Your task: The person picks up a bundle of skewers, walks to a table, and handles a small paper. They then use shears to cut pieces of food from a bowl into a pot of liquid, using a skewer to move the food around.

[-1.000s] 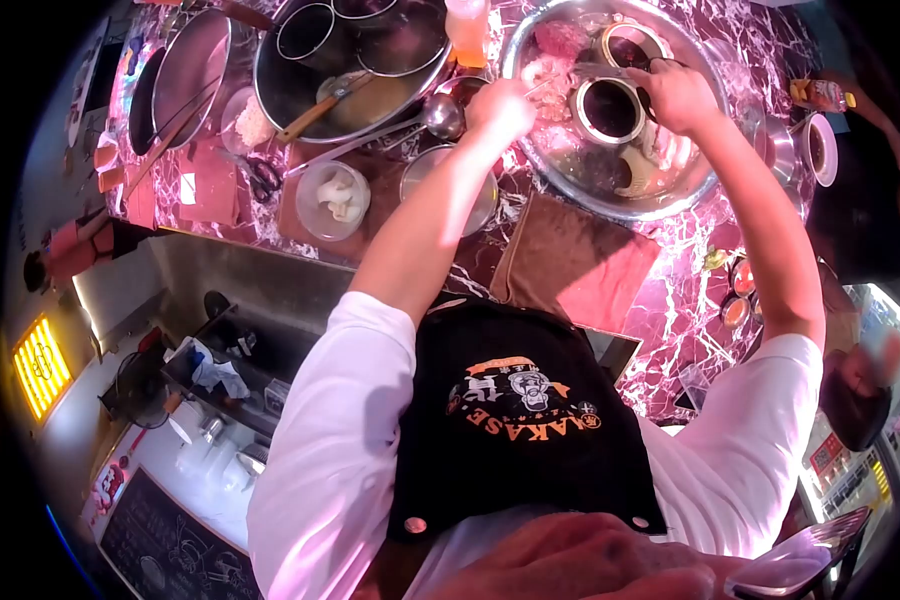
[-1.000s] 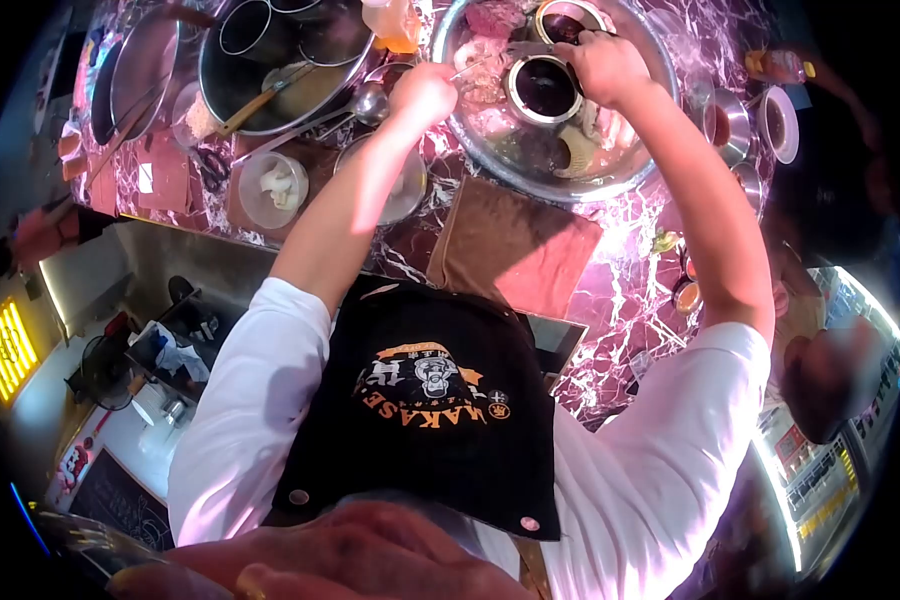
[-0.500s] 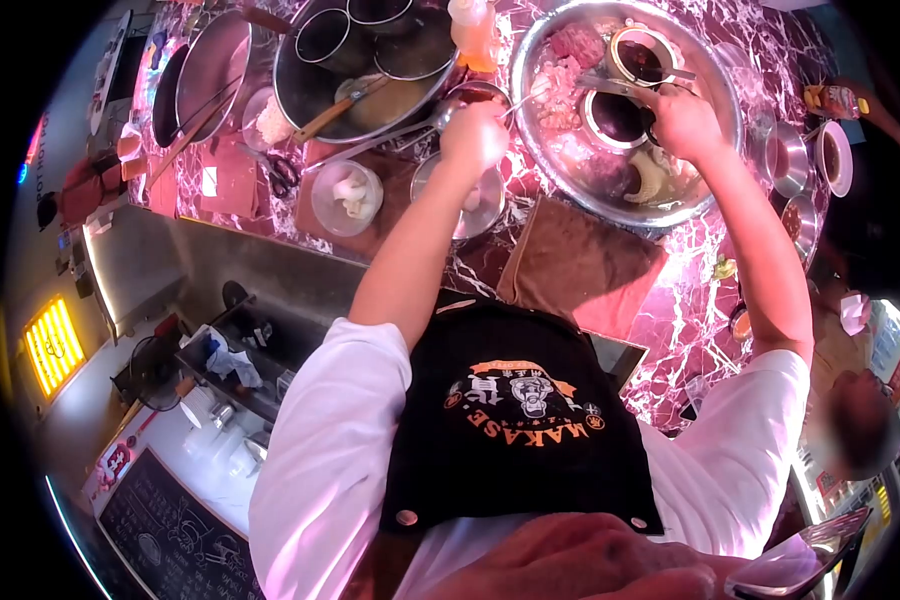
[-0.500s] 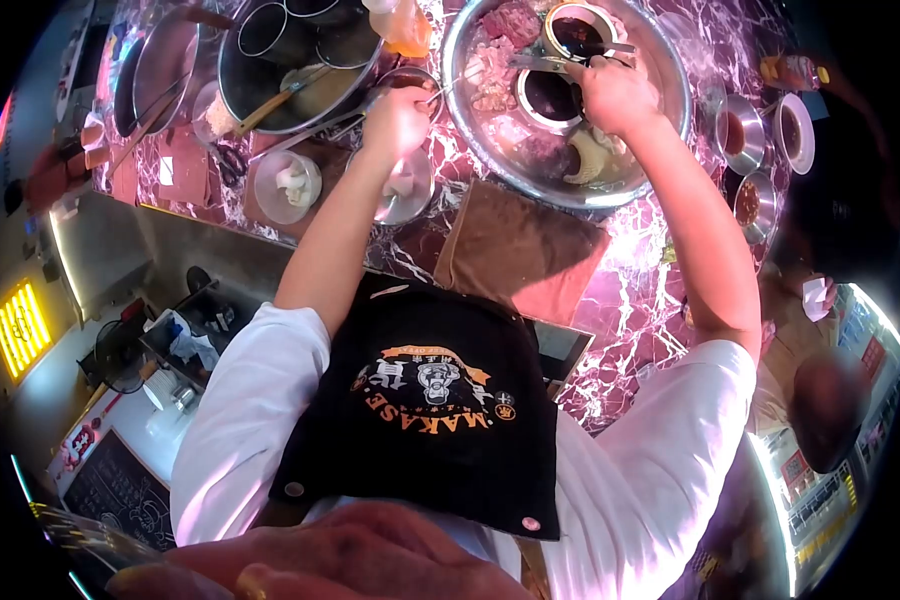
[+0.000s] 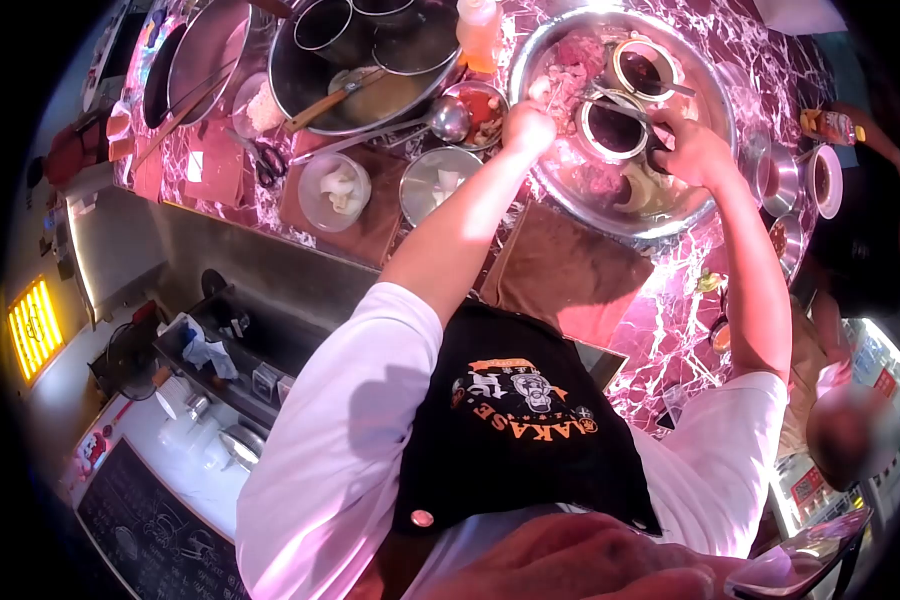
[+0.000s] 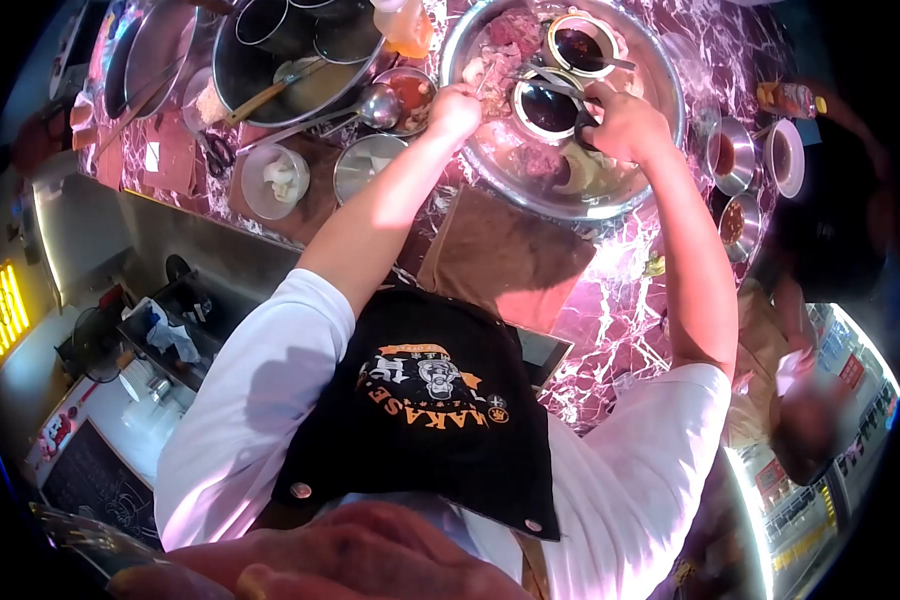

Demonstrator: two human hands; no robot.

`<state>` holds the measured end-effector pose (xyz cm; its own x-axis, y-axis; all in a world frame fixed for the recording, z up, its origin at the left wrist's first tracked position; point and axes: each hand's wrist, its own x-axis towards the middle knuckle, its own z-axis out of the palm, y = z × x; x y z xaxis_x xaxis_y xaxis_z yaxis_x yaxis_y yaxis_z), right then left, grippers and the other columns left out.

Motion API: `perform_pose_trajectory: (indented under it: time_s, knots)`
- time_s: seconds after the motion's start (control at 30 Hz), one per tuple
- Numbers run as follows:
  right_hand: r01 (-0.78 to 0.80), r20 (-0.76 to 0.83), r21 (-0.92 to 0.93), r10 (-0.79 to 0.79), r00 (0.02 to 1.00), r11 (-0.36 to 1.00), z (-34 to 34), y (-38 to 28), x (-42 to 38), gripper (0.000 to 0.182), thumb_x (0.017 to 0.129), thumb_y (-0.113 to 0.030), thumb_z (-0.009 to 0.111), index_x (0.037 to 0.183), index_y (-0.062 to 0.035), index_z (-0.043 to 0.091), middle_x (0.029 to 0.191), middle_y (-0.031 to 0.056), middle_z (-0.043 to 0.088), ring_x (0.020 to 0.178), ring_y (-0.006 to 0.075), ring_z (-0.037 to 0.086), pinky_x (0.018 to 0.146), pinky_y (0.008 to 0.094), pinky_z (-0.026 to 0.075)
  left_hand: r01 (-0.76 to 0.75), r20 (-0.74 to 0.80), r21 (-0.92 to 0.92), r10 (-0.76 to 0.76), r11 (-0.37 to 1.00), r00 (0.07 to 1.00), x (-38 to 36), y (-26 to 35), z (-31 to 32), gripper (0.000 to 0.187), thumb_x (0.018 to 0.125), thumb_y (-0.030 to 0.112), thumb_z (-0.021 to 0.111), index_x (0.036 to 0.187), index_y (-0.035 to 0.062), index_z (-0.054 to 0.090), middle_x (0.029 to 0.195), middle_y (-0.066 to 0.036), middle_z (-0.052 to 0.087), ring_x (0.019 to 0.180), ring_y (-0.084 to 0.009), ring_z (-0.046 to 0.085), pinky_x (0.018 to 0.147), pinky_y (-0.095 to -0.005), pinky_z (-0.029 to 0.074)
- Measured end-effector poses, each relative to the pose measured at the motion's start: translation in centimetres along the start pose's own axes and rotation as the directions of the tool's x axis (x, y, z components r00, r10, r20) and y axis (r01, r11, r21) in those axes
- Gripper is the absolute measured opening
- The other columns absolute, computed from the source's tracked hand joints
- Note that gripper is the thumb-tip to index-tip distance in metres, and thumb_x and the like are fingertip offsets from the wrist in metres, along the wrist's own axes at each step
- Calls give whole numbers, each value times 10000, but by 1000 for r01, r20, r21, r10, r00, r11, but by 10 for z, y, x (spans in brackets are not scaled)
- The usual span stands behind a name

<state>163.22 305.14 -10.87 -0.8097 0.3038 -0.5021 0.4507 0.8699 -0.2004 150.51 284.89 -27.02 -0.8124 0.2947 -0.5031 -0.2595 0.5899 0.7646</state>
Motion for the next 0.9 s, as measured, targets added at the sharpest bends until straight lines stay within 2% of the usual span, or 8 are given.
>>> perform_pose_trajectory:
  time_s: [0.17, 0.23, 0.43, 0.5, 0.6, 0.7, 0.73, 0.9]
  knots:
    - [-73, 165, 25, 67, 984, 997, -2, -30, 44, 588, 789, -383, 631, 1312, -138, 517, 1205, 170, 639, 1138, 332, 599, 956, 413, 463, -11, -58, -42, 8, 999, 998, -4, -3, 9, 189, 756, 72, 589, 896, 47, 713, 938, -177, 699, 919, -309, 676, 839, -341, 508]
    - [-8, 79, 11, 7, 997, 1000, 20, -29, 65, 584, 783, -321, 644, 1324, -139, 523, 1187, 170, 646, 1119, 325, 608, 944, 410, 470, -8, -70, -51, 5, 999, 998, -5, 0, 9, 180, 755, 70, 586, 880, 47, 714, 915, -181, 699, 902, -309, 679, 827, -344, 510]
    - [77, 60, 44, -80, 995, 996, 27, 2, 53, 517, 764, -176, 635, 1278, -181, 579, 1129, 158, 667, 1055, 307, 637, 890, 418, 498, -68, -134, -158, 47, 985, 990, -2, -13, 16, 142, 774, 69, 583, 831, 29, 707, 787, -167, 688, 741, -292, 675, 726, -356, 514]
    - [53, 31, 34, -54, 998, 998, 18, 3, 34, 515, 765, -190, 630, 1277, -192, 576, 1127, 154, 669, 1053, 308, 637, 884, 420, 501, 13, -35, -429, -31, 903, 999, 2, -22, 18, 155, 818, 79, 569, 862, 5, 698, 725, -152, 668, 672, -250, 665, 656, -355, 507]
    - [13, -11, 5, -13, 1000, 1000, 16, -16, 28, 511, 766, -223, 623, 1274, -204, 570, 1119, 146, 672, 1051, 306, 638, 876, 420, 506, 99, 36, -531, -95, 841, 995, -12, -19, 18, 182, 873, 89, 547, 914, -23, 684, 679, -128, 647, 625, -206, 648, 600, -345, 494]
    - [87, -142, 10, -85, 986, 996, 48, -14, 51, 508, 770, -249, 626, 1273, -217, 564, 1056, 133, 691, 1008, 310, 653, 864, 429, 512, -20, -51, -470, -4, 882, 999, -19, -9, 20, 201, 897, 100, 545, 966, -44, 668, 668, -98, 635, 598, -173, 622, 571, -320, 484]
    - [57, -156, -30, -61, 986, 998, 49, -20, 52, 510, 769, -226, 626, 1276, -219, 563, 1042, 137, 693, 991, 313, 658, 854, 432, 517, 25, 5, -570, -27, 822, 1000, -22, -6, 19, 197, 907, 95, 540, 979, -39, 665, 668, -82, 632, 570, -164, 600, 558, -305, 477]
    - [87, -227, -63, -99, 969, 994, 66, 2, 37, 520, 770, -167, 620, 1283, -229, 560, 1010, 149, 694, 952, 315, 667, 827, 441, 527, 35, 21, -577, -28, 816, 999, -16, -8, 17, 189, 909, 82, 536, 980, -39, 663, 669, -75, 627, 564, -157, 594, 552, -300, 476]
